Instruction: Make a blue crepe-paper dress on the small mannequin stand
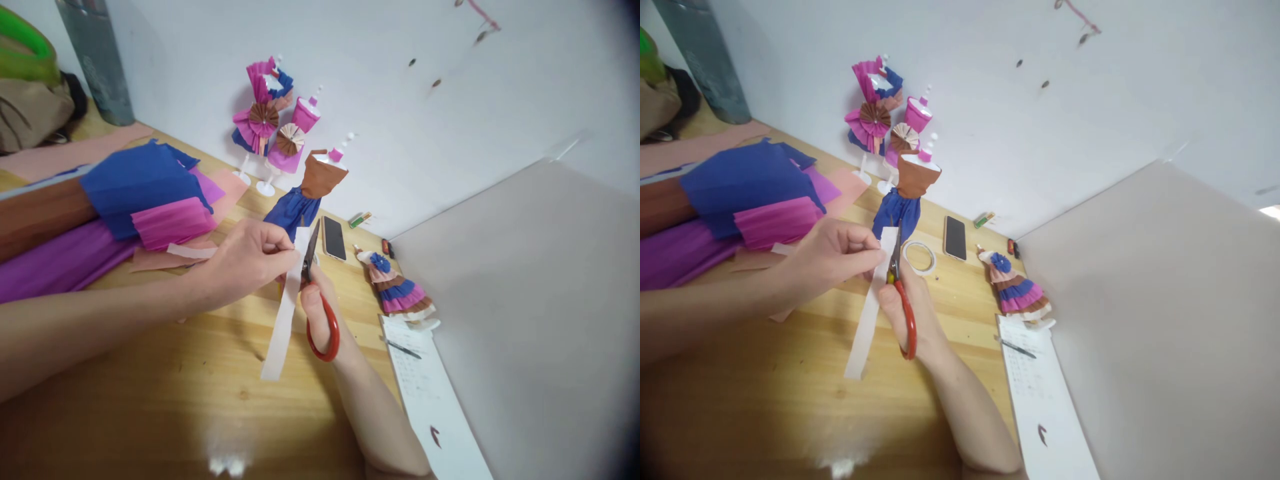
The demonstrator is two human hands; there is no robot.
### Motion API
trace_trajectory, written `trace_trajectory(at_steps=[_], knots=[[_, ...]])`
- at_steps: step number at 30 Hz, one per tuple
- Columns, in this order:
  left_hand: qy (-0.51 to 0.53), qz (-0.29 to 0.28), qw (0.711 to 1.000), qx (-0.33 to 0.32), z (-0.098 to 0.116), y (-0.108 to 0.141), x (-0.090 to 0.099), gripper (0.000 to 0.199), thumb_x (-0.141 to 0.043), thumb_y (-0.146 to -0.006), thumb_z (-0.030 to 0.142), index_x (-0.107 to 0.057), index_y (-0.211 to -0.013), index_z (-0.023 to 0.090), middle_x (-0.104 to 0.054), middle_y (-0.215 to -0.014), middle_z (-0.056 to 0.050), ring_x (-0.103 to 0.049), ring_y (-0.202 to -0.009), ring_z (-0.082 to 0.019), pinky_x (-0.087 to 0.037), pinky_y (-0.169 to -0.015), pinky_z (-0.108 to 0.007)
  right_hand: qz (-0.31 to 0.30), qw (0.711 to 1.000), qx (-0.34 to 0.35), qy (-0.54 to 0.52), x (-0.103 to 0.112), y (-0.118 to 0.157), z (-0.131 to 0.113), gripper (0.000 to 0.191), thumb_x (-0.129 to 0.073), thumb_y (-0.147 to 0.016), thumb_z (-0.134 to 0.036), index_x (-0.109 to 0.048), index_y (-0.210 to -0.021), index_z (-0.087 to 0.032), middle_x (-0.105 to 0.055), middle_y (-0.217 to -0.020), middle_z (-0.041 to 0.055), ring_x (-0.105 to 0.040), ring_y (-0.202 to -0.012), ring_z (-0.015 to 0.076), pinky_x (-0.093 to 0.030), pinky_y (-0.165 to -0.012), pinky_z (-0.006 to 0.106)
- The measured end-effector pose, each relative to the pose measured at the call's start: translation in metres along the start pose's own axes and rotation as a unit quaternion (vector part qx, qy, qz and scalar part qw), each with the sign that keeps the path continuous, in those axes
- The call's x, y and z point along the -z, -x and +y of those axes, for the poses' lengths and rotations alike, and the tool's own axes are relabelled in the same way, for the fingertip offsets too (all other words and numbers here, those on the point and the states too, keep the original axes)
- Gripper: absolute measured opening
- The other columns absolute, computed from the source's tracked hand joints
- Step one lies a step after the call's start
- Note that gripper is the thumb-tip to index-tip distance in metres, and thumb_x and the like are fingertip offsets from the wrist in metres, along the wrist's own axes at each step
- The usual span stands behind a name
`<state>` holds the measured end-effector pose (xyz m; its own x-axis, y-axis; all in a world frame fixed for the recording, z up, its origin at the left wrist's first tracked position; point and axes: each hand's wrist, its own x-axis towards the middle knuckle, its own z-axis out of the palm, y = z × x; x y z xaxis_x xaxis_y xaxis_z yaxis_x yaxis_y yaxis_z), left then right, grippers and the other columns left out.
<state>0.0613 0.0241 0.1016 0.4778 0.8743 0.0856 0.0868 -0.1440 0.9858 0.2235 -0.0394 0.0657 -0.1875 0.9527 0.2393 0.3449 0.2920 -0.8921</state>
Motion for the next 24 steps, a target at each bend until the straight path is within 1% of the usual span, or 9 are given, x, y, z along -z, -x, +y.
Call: trace_trajectory(at_steps=[2, 5, 10, 14, 17, 20, 24], knots=[[0.001, -0.002, 1.0, 0.002, -0.0002, 0.0007, 0.0, 0.02, -0.057, -0.074, 0.02, -0.058, -0.055, 0.016, -0.058, -0.052, 0.002, -0.052, -0.052, -0.009, -0.038, -0.05, -0.02, -0.005, 1.0, -0.003, -0.013, -0.0006, -0.0001, 0.0005, 0.059, -0.04, -0.092, -0.071, -0.059, -0.119, -0.022, -0.069, -0.113, 0.0098, -0.067, -0.101, 0.0256, -0.055, -0.088, 0.039], [0.0, 0.0, 1.0, -0.002, -0.001, 0.0014, -0.0001, 0.019, -0.057, -0.074, 0.02, -0.06, -0.055, 0.016, -0.06, -0.054, 0.002, -0.055, -0.053, -0.01, -0.039, -0.049, -0.02, -0.007, 1.0, -0.002, -0.01, -0.0007, -0.0001, 0.0001, 0.059, -0.04, -0.092, -0.071, -0.06, -0.119, -0.022, -0.069, -0.111, 0.0092, -0.067, -0.097, 0.0246, -0.055, -0.085, 0.037], [0.012, -0.011, 1.0, -0.006, -0.0036, 0.0018, -0.0012, 0.015, -0.058, -0.074, 0.018, -0.065, -0.061, 0.017, -0.065, -0.057, 0.001, -0.06, -0.055, -0.012, -0.042, -0.047, -0.019, 0.001, 1.0, 0.018, 0.0, -0.0002, -0.0002, -0.0025, 0.056, -0.039, -0.095, -0.068, -0.064, -0.113, -0.021, -0.069, -0.1, 0.0069, -0.064, -0.084, 0.0208, -0.052, -0.078, 0.034], [0.021, -0.02, 1.0, 0.002, -0.0044, 0.0021, -0.0018, 0.016, -0.058, -0.075, 0.018, -0.065, -0.061, 0.017, -0.067, -0.059, 0.0, -0.062, -0.056, -0.012, -0.044, -0.047, -0.019, 0.006, 1.0, 0.008, 0.0, -0.0004, 0.0002, -0.0037, 0.056, -0.039, -0.094, -0.068, -0.064, -0.109, -0.021, -0.063, -0.082, 0.0036, -0.057, -0.07, 0.0178, -0.051, -0.071, 0.033], [0.026, -0.023, 0.999, 0.006, -0.0048, 0.0019, -0.0019, 0.016, -0.058, -0.076, 0.018, -0.065, -0.061, 0.017, -0.067, -0.06, 0.0, -0.063, -0.058, -0.013, -0.046, -0.049, -0.019, 0.009, 1.0, -0.003, 0.007, -0.0005, 0.0008, -0.0044, 0.055, -0.038, -0.094, -0.07, -0.063, -0.103, -0.021, -0.056, -0.07, 0.0013, -0.056, -0.069, 0.0191, -0.049, -0.067, 0.032], [0.026, -0.025, 0.999, 0.008, -0.0057, 0.0016, -0.0019, 0.015, -0.059, -0.076, 0.018, -0.066, -0.062, 0.017, -0.067, -0.06, 0.0, -0.064, -0.058, -0.013, -0.046, -0.049, -0.02, 0.01, 1.0, -0.014, 0.01, -0.0003, 0.0011, -0.0053, 0.057, -0.037, -0.093, -0.072, -0.06, -0.101, -0.021, -0.051, -0.064, 0.0004, -0.058, -0.072, 0.021, -0.048, -0.063, 0.031], [0.021, -0.021, 1.0, 0.006, -0.0057, 0.0018, -0.0017, 0.016, -0.059, -0.076, 0.02, -0.066, -0.062, 0.017, -0.066, -0.059, 0.0, -0.062, -0.057, -0.012, -0.046, -0.048, -0.02, 0.013, 1.0, -0.02, 0.021, -0.0001, 0.0009, -0.0062, 0.059, -0.035, -0.092, -0.073, -0.06, -0.101, -0.02, -0.05, -0.061, -0.0005, -0.056, -0.064, 0.0192, -0.046, -0.057, 0.03]])
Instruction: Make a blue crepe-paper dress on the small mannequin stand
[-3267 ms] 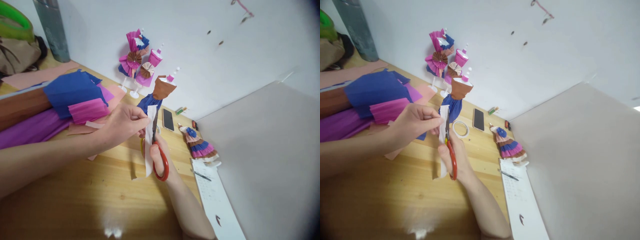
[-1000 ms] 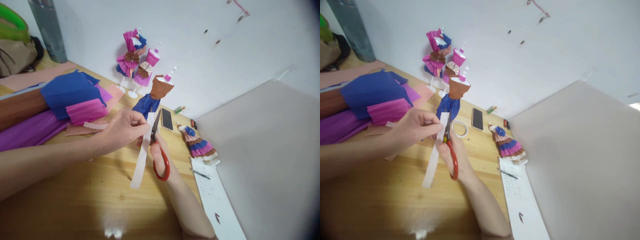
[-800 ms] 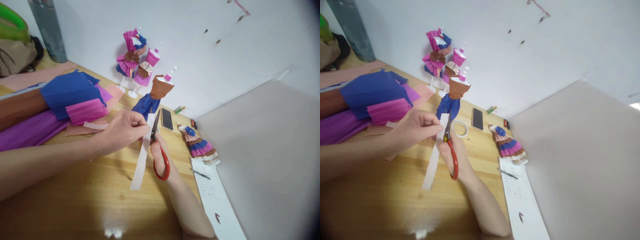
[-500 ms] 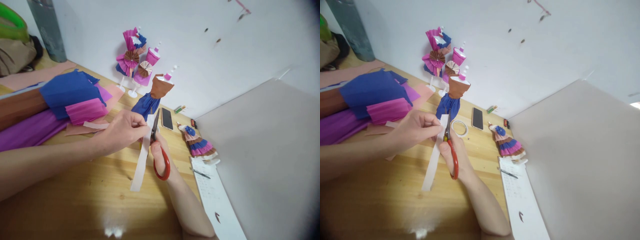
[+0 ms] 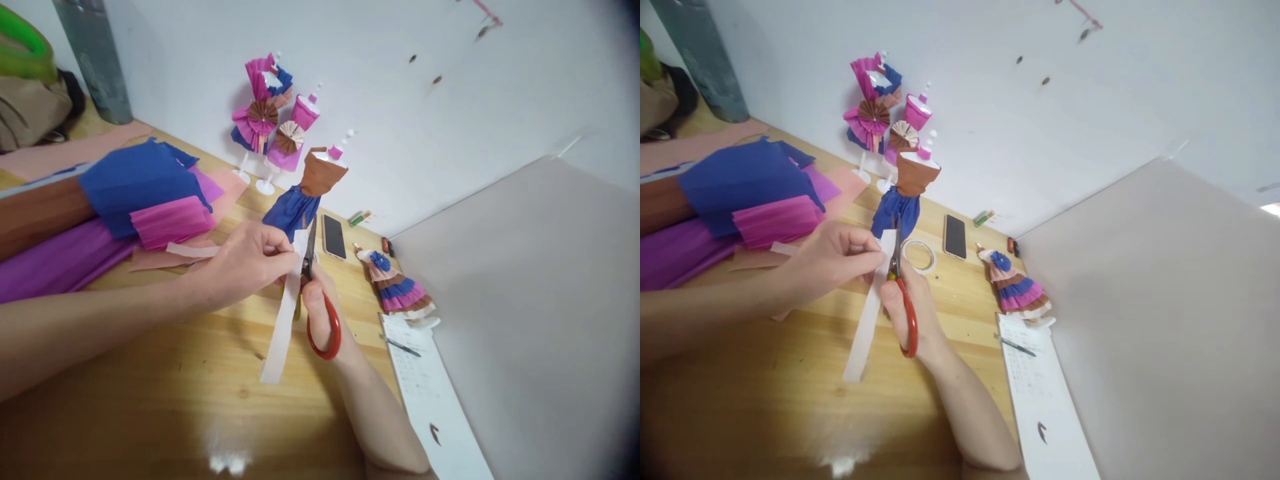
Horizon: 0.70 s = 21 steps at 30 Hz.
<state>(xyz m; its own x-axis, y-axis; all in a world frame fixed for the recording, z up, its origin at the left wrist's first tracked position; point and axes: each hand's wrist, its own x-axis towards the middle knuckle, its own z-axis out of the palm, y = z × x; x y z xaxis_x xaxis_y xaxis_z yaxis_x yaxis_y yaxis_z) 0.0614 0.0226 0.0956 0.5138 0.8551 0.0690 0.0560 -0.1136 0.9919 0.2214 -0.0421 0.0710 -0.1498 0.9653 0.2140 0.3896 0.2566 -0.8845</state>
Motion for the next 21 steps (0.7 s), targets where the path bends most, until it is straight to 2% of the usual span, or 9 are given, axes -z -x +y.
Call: trace_trajectory(at_steps=[6, 11, 14, 18, 20, 21], knots=[[-0.015, 0.01, 1.0, -0.018, 0.002, 0.0, 0.001, 0.019, -0.059, -0.076, 0.02, -0.061, -0.057, 0.017, -0.062, -0.055, 0.001, -0.057, -0.052, -0.011, -0.044, -0.048, -0.02, 0.01, 0.999, -0.032, -0.001, -0.001, 0.002, 0.003, 0.058, -0.036, -0.092, -0.073, -0.061, -0.095, -0.021, -0.052, -0.059, -0.0016, -0.046, -0.046, 0.0129, -0.039, -0.044, 0.027], [-0.017, 0.009, 1.0, 0.004, 0.004, 0.0, 0.0, 0.019, -0.058, -0.075, 0.019, -0.059, -0.057, 0.017, -0.061, -0.055, 0.001, -0.056, -0.053, -0.01, -0.043, -0.051, -0.021, 0.016, 0.998, -0.06, -0.008, -0.003, 0.002, 0.003, 0.06, -0.034, -0.089, -0.078, -0.057, -0.089, -0.022, -0.043, -0.046, -0.0058, -0.039, -0.037, 0.012, -0.031, -0.038, 0.027], [-0.014, 0.026, 0.999, 0.012, 0.012, 0.0, 0.003, 0.019, -0.059, -0.074, 0.016, -0.061, -0.055, 0.016, -0.062, -0.053, 0.002, -0.056, -0.052, -0.01, -0.042, -0.05, -0.02, 0.013, 0.998, -0.063, -0.008, 0.005, -0.001, -0.004, 0.062, -0.035, -0.085, -0.082, -0.053, -0.087, -0.023, -0.04, -0.044, -0.0074, -0.035, -0.036, 0.0117, -0.029, -0.038, 0.027], [0.048, 0.094, 0.993, -0.046, 0.033, 0.0, 0.022, 0.023, -0.062, -0.074, 0.011, -0.064, -0.051, 0.015, -0.063, -0.05, 0.001, -0.054, -0.049, -0.007, -0.044, -0.051, -0.02, -0.053, 0.988, -0.057, 0.135, 0.031, -0.007, -0.015, 0.059, -0.04, -0.087, -0.077, -0.056, -0.082, -0.021, -0.049, -0.055, -0.0034, -0.045, -0.047, 0.0128, -0.036, -0.049, 0.027], [0.063, 0.141, 0.985, -0.076, 0.046, 0.0, 0.036, 0.019, -0.063, -0.076, 0.011, -0.068, -0.058, 0.014, -0.065, -0.052, 0.002, -0.056, -0.05, -0.008, -0.047, -0.053, -0.022, -0.124, 0.958, -0.078, 0.247, 0.043, -0.009, -0.018, 0.053, -0.052, -0.085, -0.072, -0.06, -0.084, -0.019, -0.054, -0.059, -0.0014, -0.05, -0.053, 0.0144, -0.037, -0.053, 0.027], [0.047, 0.186, 0.977, -0.091, 0.051, 0.0, 0.044, 0.017, -0.064, -0.076, 0.01, -0.068, -0.06, 0.013, -0.067, -0.054, 0.001, -0.058, -0.053, -0.009, -0.049, -0.056, -0.024, -0.171, 0.935, -0.092, 0.297, 0.046, -0.011, -0.018, 0.05, -0.058, -0.084, -0.068, -0.062, -0.086, -0.019, -0.058, -0.063, 0.0004, -0.055, -0.057, 0.0162, -0.037, -0.055, 0.028]])
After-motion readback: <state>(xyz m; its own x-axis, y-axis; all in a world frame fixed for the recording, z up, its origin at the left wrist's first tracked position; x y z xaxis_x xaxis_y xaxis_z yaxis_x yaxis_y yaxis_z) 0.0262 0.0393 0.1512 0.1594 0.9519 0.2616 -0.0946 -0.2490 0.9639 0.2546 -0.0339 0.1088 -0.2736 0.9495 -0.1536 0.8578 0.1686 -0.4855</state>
